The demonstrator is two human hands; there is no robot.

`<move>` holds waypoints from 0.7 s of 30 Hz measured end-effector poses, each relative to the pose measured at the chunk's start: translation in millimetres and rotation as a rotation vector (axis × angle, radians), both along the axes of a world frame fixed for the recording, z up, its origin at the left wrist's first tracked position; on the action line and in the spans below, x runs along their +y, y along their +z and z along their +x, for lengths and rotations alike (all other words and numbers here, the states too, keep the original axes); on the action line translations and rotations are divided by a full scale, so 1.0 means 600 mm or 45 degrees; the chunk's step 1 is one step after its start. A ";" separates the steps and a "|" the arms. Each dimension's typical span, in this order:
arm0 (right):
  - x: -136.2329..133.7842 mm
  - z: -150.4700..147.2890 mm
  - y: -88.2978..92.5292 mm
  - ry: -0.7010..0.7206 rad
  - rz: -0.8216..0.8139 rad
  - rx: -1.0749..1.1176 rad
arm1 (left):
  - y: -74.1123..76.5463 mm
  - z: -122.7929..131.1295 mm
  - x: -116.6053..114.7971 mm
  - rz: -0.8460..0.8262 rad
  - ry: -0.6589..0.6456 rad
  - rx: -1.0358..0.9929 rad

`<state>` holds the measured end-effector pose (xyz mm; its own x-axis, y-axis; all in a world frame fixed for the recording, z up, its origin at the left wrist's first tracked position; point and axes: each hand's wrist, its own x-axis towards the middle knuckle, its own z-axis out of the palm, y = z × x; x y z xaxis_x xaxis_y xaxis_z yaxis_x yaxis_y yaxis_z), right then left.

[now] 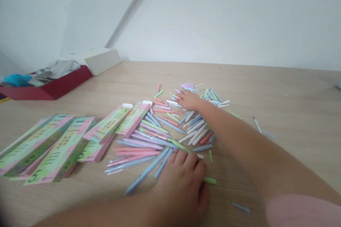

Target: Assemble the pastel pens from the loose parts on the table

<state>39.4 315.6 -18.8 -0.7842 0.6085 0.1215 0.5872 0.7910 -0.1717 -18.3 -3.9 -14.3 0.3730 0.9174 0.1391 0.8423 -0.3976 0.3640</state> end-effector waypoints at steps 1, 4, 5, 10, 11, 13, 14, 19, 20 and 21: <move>-0.004 0.008 -0.001 0.037 -0.005 -0.007 | -0.001 0.000 0.000 0.008 0.001 0.002; -0.026 0.038 0.002 0.136 -0.025 0.005 | -0.002 0.001 0.001 0.017 0.000 0.000; -0.035 0.049 0.005 0.159 -0.029 0.014 | -0.001 0.002 0.001 0.018 -0.003 -0.003; -0.072 0.099 0.017 0.181 -0.026 0.068 | 0.000 0.001 0.000 0.011 0.009 -0.016; -0.077 0.109 0.019 0.179 -0.025 0.073 | 0.000 0.001 0.000 0.008 0.008 -0.017; -0.084 0.127 0.021 0.173 -0.024 0.079 | 0.001 0.001 0.000 0.004 0.010 -0.019; -0.087 0.136 0.022 0.165 -0.021 0.081 | 0.001 0.001 0.000 0.002 0.014 -0.020; -0.094 0.172 0.023 0.092 0.006 0.096 | 0.005 0.002 -0.001 -0.014 0.026 -0.013; -0.094 0.177 0.024 0.079 0.011 0.099 | 0.006 0.001 -0.002 -0.016 0.026 -0.011; -0.094 0.182 0.024 0.067 0.015 0.101 | 0.006 0.001 -0.002 -0.018 0.024 -0.007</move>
